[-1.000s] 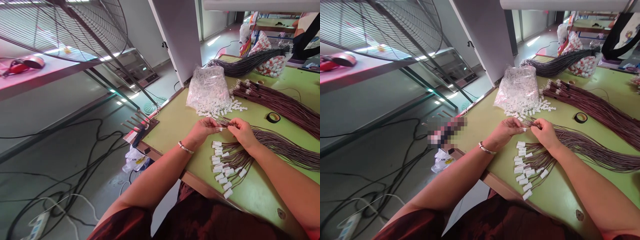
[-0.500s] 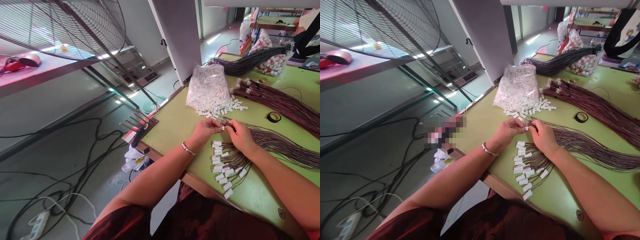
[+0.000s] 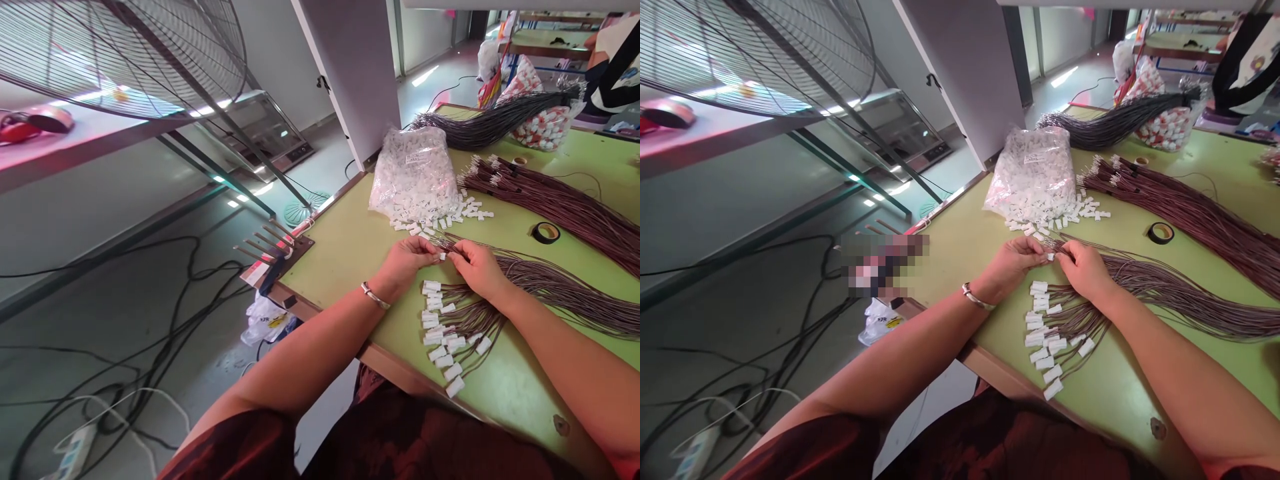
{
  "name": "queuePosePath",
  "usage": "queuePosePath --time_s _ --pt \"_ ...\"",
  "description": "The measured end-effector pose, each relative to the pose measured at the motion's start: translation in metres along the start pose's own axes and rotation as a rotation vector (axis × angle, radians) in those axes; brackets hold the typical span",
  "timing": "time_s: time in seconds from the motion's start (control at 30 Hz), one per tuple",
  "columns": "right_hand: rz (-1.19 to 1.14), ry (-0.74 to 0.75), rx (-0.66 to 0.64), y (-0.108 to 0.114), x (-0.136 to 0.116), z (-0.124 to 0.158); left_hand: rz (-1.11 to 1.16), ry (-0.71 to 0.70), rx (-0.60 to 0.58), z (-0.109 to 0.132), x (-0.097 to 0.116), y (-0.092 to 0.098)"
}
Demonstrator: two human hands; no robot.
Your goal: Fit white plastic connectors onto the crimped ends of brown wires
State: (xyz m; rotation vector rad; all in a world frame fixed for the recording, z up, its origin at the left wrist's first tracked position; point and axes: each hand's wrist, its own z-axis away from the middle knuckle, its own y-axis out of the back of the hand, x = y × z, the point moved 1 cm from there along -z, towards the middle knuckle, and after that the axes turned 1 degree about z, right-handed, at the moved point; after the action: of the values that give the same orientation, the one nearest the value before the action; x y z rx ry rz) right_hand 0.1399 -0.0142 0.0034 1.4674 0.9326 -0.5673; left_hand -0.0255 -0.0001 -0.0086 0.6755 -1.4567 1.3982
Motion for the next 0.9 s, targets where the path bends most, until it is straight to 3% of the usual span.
queuePosePath --time_s 0.2,0.57,0.9 --pt "0.085 0.064 0.044 -0.0039 0.0015 0.0007 -0.072 -0.027 0.013 0.0017 -0.0007 -0.0053" --pt "-0.092 -0.013 -0.034 -0.0007 0.0071 -0.0011 -0.042 -0.037 0.041 0.0027 0.0007 -0.0051" --pt "0.087 0.079 0.008 -0.0027 0.0031 0.0020 -0.183 -0.025 0.061 0.0000 -0.0001 -0.0065"
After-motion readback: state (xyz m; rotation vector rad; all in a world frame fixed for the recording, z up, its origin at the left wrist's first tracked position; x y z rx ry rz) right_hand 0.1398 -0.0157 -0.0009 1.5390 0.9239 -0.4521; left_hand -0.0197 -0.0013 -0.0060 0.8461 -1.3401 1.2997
